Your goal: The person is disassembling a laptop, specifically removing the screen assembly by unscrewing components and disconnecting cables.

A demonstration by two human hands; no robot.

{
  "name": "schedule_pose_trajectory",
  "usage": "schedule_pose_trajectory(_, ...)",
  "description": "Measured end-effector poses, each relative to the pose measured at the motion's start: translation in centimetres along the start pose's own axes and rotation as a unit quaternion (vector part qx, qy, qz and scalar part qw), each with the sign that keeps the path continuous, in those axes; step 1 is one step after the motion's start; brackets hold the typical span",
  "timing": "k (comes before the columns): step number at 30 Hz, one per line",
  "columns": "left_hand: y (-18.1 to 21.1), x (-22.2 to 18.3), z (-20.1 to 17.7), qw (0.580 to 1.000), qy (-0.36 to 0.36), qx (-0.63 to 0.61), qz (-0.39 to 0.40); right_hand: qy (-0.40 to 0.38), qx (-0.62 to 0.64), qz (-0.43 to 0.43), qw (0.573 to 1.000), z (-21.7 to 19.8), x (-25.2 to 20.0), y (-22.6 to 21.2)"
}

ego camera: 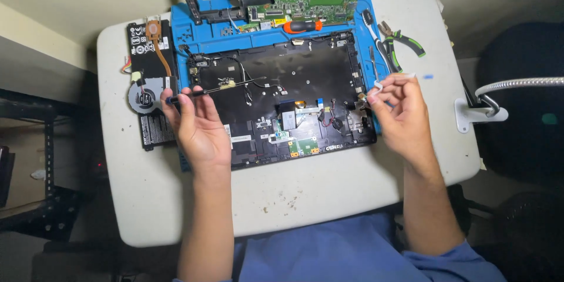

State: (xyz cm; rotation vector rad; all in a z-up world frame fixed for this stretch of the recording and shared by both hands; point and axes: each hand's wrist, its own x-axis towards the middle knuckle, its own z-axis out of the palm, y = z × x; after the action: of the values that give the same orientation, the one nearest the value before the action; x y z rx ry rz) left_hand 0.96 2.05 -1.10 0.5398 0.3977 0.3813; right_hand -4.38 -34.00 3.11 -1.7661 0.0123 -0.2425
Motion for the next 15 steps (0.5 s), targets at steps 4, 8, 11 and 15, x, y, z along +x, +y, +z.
schedule_pose_trajectory(4, 0.6, 1.2, -0.6, 0.999, 0.007, -0.029, 0.013, -0.003, -0.009, -0.014, 1.000, 1.1, 3.5, -2.5)
schedule_pose_trajectory(8, 1.3, 2.1, -0.5, 0.998, 0.008, -0.051, 0.019, -0.048, -0.082, -0.066, 0.993, 3.0, 7.9, -3.7)
schedule_pose_trajectory(11, 1.5, 2.5, -0.8, 0.998, 0.010, -0.053, 0.022, -0.094, -0.137, -0.073, 0.983, 6.2, 11.1, -4.4)
schedule_pose_trajectory(15, 1.4, 2.7, -0.5, 0.997, 0.012, -0.066, 0.028, -0.156, -0.219, -0.108, 0.957, 11.8, 14.8, -4.2)
